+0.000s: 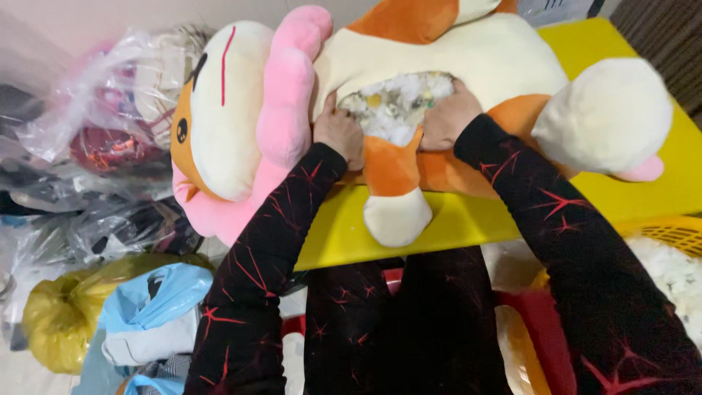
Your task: The person repeatedly takes handfuls of white stuffing from a yellow basket and inserts them into an opening in the torso of a large plush toy. They push and distribute the stuffing inside the toy's body throughout the clip.
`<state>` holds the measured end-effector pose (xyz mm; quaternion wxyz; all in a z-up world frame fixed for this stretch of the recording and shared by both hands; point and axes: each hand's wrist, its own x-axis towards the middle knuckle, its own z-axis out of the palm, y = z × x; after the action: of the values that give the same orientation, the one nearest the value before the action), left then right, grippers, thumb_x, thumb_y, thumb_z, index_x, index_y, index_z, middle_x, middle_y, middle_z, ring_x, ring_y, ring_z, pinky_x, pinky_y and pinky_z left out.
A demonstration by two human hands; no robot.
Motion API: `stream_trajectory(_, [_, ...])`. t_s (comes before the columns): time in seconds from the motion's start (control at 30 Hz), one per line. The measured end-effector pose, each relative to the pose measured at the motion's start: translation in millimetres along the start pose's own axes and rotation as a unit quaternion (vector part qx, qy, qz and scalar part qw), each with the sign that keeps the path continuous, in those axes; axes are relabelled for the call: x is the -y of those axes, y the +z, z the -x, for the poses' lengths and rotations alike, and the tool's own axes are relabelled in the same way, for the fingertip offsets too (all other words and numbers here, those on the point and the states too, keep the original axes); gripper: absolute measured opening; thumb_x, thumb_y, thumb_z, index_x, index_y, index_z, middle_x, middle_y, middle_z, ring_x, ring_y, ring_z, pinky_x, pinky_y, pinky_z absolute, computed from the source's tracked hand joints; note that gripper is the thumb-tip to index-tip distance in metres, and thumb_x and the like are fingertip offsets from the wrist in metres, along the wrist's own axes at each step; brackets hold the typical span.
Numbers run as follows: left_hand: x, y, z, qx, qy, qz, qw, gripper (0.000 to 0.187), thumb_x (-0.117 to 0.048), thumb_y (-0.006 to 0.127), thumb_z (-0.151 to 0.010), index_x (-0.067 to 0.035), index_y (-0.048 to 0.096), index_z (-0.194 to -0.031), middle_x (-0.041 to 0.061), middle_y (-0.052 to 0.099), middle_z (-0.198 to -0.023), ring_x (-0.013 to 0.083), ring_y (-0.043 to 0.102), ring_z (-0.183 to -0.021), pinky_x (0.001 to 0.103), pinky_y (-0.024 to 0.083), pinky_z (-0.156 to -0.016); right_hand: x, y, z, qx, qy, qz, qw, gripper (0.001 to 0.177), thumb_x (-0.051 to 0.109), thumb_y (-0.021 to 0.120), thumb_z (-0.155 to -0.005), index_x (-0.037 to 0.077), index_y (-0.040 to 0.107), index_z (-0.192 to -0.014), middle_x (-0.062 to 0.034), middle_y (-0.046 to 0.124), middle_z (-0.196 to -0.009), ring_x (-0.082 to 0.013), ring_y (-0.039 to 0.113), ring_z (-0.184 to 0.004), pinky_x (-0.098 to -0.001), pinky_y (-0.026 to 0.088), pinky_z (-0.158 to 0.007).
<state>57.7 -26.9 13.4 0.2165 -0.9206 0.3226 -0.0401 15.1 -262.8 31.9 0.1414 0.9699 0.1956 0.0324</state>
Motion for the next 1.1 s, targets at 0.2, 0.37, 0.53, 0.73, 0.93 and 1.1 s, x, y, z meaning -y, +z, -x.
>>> stream_trajectory(0.2, [-7.0, -15.7, 44.5, -0.189, 0.07, 0.026, 0.979, 0.051, -0.026, 0.069, -0.069, -0.004, 0.069, -0.115, 0.014, 0.06, -0.133, 0.0306, 0.05, -0.135, 0.064, 0.023, -0.113, 19.0, -13.5, 57.2, -0.184, -0.019, -0.041, 0.982, 0.051, 0.04, 0.073, -0.067, 0.01, 0.072, -0.109, -0.0109, 0.069, -0.114, -0.0274, 0.062, -0.118, -0.0586, 0.027, -0.116])
stream_trajectory(0.37, [-7.0, -28.1, 86.1, -0.258, 0.087, 0.194, 0.943, 0.048, -0.009, 0.063, -0.086, -0.006, 0.059, -0.133, 0.017, 0.047, -0.155, 0.0341, 0.04, -0.146, 0.062, 0.036, -0.115, 46.6, 2.9, 101.4, -0.287, 0.021, -0.095, 0.953, 0.061, 0.034, 0.071, -0.089, 0.009, 0.055, -0.143, -0.0144, 0.054, -0.147, -0.03, 0.046, -0.14, -0.0569, 0.029, -0.119])
stream_trajectory(0.53, [-13.5, -52.8, 41.8, -0.343, 0.046, 0.254, 0.903, 0.064, -0.012, 0.056, -0.087, -0.001, 0.049, -0.149, 0.022, 0.033, -0.164, 0.037, 0.028, -0.153, 0.064, 0.027, -0.12, 49.2, -1.8, 106.0, -0.28, 0.034, -0.142, 0.949, 0.066, 0.025, 0.064, -0.088, 0.006, 0.048, -0.149, -0.0188, 0.045, -0.155, -0.0345, 0.04, -0.145, -0.0574, 0.028, -0.119])
stream_trajectory(0.73, [-33.8, -49.5, -12.6, -0.237, 0.038, 0.185, 0.953, 0.074, -0.041, 0.044, -0.09, 0.0, 0.042, -0.152, 0.02, 0.026, -0.165, 0.0306, 0.021, -0.153, 0.068, 0.003, -0.119, 35.7, -17.4, 78.2, -0.292, 0.067, -0.241, 0.923, 0.062, 0.018, 0.059, -0.09, 0.006, 0.046, -0.15, -0.018, 0.038, -0.163, -0.0357, 0.037, -0.15, -0.063, 0.023, -0.12])
stream_trajectory(0.93, [-26.1, -12.1, -34.2, -0.119, -0.007, 0.119, 0.986, 0.069, -0.051, 0.035, -0.093, -0.012, 0.047, -0.149, 0.005, 0.027, -0.167, 0.0245, 0.025, -0.154, 0.072, -0.01, -0.116, -6.7, -25.9, -26.5, -0.311, 0.156, -0.222, 0.911, 0.081, 0.041, 0.078, -0.085, -0.001, 0.045, -0.146, -0.0234, 0.044, -0.149, -0.0411, 0.039, -0.141, -0.0729, 0.019, -0.11])
stream_trajectory(1.1, [-24.1, -4.6, -54.8, -0.017, -0.059, 0.13, 0.99, 0.072, -0.056, 0.031, -0.096, -0.015, 0.047, -0.153, 0.006, 0.04, -0.16, 0.0212, 0.032, -0.151, 0.069, -0.018, -0.117, -16.6, -13.9, -56.4, -0.215, 0.226, -0.182, 0.932, 0.079, 0.046, 0.086, -0.077, 0.005, 0.052, -0.136, -0.0147, 0.058, -0.129, -0.035, 0.052, -0.127, -0.0711, 0.02, -0.118])
